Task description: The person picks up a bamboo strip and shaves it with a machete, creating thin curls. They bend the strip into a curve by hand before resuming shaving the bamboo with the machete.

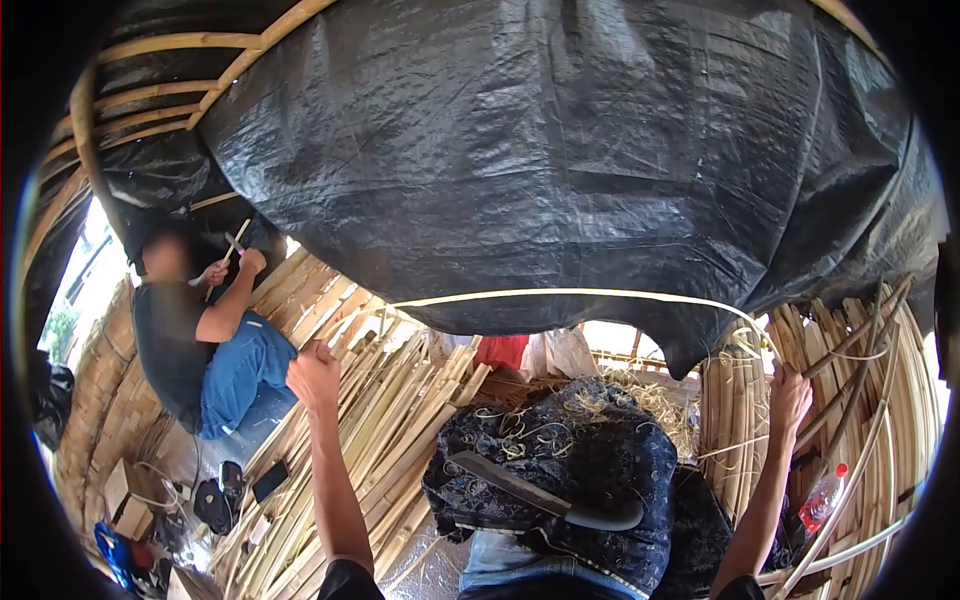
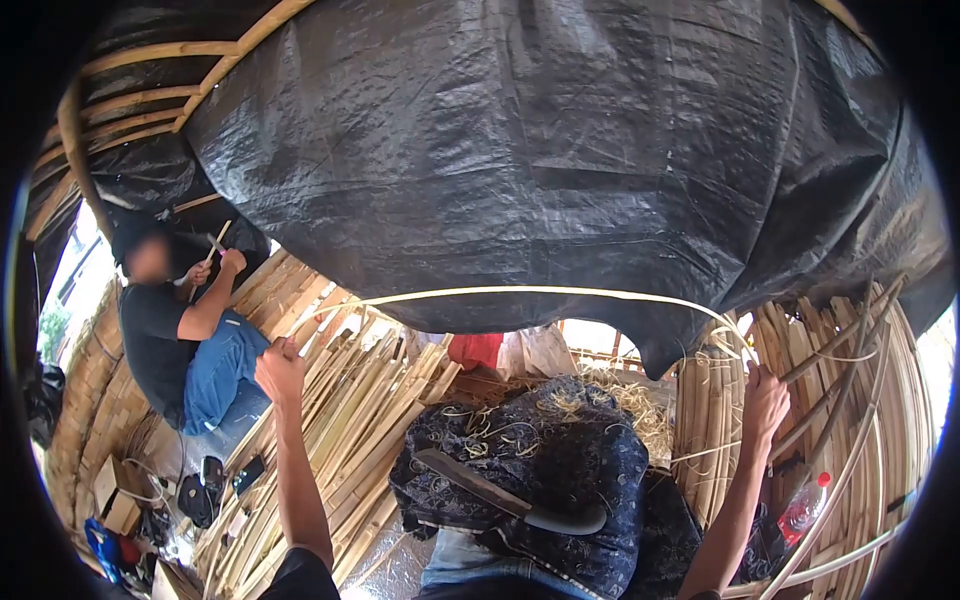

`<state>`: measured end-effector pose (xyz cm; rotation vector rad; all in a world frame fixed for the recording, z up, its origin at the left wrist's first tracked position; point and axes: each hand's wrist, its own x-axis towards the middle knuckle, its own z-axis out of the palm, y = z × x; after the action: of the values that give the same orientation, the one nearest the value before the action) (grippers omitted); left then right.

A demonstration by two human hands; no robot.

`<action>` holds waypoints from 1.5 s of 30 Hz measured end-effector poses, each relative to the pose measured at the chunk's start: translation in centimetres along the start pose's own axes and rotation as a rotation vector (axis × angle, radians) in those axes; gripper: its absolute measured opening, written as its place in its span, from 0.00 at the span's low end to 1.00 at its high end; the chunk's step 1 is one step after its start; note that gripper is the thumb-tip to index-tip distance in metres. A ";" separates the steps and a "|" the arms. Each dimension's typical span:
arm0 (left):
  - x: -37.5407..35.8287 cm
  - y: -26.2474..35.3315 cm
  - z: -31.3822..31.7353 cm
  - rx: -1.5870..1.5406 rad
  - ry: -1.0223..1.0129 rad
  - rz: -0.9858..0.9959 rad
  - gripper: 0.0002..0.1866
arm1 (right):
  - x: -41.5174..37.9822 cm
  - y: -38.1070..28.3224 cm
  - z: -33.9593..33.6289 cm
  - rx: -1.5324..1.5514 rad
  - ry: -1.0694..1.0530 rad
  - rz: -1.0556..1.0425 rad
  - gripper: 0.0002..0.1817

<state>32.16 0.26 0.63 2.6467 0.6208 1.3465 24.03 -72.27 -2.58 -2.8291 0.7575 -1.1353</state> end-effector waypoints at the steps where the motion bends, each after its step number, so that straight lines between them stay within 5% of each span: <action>1: 0.0 0.1 -0.2 0.022 -0.028 -0.002 0.10 | -0.1 -0.4 -0.5 0.011 0.044 -0.019 0.16; 24: -1.4 -1.8 0.5 0.099 -0.138 -0.034 0.09 | -1.1 -0.7 -0.7 -0.105 -0.105 0.063 0.17; 31: -2.0 -3.2 1.7 0.084 -0.132 -0.024 0.09 | -1.5 -0.7 -0.5 0.096 0.035 0.024 0.19; 45: -7.3 -7.4 -0.1 0.172 -0.242 0.046 0.12 | -1.7 -0.8 -1.8 0.124 -0.063 0.018 0.13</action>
<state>26.00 4.10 -6.82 2.9159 0.6741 1.0004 22.12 -70.54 -2.18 -2.7362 0.6826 -1.0467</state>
